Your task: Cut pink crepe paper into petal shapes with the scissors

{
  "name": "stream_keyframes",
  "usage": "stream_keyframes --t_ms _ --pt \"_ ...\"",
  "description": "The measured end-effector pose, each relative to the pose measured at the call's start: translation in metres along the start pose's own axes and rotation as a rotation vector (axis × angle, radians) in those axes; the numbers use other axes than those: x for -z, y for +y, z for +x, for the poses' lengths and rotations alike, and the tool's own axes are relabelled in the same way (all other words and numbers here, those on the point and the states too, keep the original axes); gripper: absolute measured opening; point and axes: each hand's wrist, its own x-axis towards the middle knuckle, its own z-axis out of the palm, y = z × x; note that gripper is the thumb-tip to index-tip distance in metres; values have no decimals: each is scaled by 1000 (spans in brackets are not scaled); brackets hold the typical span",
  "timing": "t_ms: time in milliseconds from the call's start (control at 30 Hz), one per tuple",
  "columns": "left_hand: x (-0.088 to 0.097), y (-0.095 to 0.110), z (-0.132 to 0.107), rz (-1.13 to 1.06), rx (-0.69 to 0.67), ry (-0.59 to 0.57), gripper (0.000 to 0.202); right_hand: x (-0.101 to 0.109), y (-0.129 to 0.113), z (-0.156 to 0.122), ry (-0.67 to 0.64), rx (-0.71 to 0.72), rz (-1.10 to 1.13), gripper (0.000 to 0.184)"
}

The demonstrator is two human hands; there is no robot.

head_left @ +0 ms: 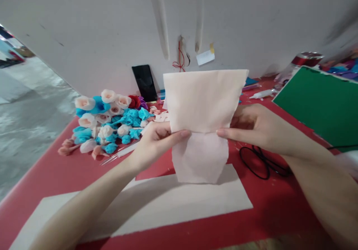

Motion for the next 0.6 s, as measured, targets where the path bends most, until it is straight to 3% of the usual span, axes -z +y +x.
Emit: stream_keyframes --t_ms 200,367,600 --pt "-3 -1 0 -119 -65 21 12 -1 1 1 36 78 17 32" --pt "-7 1 2 -141 -17 84 12 0 -2 1 51 69 -17 16" --pt "-2 17 3 -62 -114 -84 24 1 -6 -1 52 -14 -31 16"
